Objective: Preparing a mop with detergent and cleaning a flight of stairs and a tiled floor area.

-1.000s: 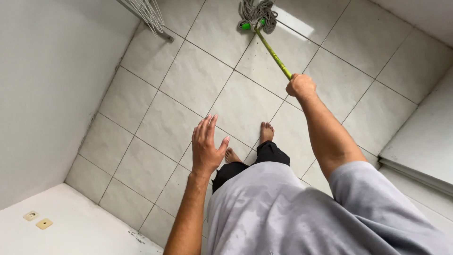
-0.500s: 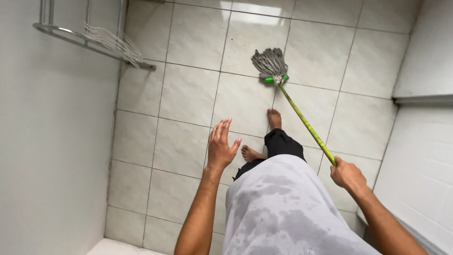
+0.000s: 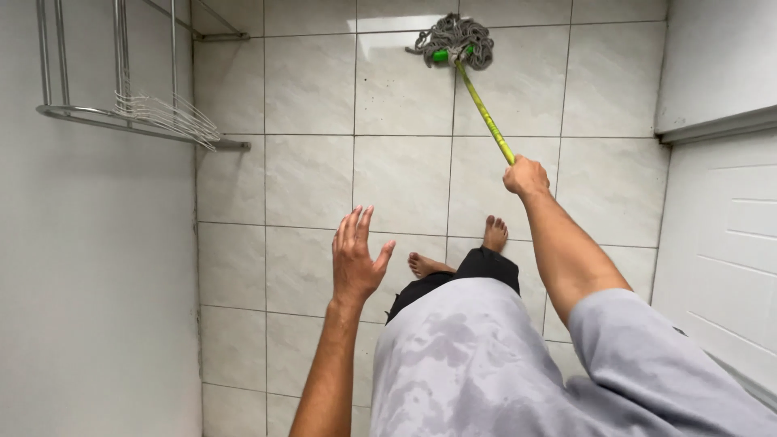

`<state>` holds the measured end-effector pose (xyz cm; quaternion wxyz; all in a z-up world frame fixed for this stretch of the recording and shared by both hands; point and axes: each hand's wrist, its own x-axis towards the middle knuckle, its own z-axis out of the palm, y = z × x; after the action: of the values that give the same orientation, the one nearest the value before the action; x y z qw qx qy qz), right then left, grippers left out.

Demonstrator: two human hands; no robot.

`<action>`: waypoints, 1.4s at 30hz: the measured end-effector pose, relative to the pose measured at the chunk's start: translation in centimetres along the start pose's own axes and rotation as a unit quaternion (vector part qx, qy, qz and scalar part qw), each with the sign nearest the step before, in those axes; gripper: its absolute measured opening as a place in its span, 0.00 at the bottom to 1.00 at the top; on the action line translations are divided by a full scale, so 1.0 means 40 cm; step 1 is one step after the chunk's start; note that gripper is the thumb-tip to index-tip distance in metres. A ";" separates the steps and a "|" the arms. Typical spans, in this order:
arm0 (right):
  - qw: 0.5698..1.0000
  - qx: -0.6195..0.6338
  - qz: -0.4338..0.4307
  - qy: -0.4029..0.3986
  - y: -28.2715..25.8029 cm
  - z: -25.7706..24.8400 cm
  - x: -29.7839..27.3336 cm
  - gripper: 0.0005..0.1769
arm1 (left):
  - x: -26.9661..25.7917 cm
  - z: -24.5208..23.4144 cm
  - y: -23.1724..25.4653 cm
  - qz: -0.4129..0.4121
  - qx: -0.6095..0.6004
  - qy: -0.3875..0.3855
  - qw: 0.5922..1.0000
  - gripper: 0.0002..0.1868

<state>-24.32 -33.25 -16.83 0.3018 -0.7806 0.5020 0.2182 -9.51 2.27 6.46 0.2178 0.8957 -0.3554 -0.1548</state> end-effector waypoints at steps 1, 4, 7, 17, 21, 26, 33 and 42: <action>1.000 0.000 -0.003 0.001 -0.002 -0.035 0.025 0.26 | 0.002 0.007 0.018 0.000 0.001 0.003 1.000 0.39; 0.999 -0.004 -0.031 0.043 0.039 -0.108 0.023 0.26 | 0.014 0.027 0.050 -0.017 0.005 0.002 1.000 0.39; 0.997 -0.009 -0.030 0.066 0.153 -0.159 -0.104 0.25 | 0.032 0.080 0.087 -0.008 -0.013 0.003 1.000 0.39; 0.994 0.001 0.072 -0.084 0.306 -0.201 -0.613 0.32 | 0.193 0.224 0.278 0.106 -0.017 -0.060 0.992 0.42; 0.994 0.036 0.067 -0.072 0.363 -0.186 -0.563 0.31 | 0.220 0.235 0.387 0.116 -0.033 -0.048 0.991 0.41; 0.998 0.034 0.044 -0.018 0.476 -0.195 -0.200 0.28 | 0.186 0.277 0.473 0.107 -0.045 -0.060 0.991 0.40; 0.998 -0.019 0.042 0.046 0.523 -0.266 0.010 0.27 | 0.111 0.277 0.487 0.100 -0.011 -0.077 0.992 0.40; 0.988 0.048 0.133 -0.068 0.655 -0.013 -0.597 0.28 | 0.022 0.266 0.437 0.120 -0.034 -0.132 0.983 0.38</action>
<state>-57.86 -26.28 -7.69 0.3405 -0.6746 0.5897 0.2850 -23.45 -12.72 5.95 0.2159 0.8102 -0.4806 -0.2567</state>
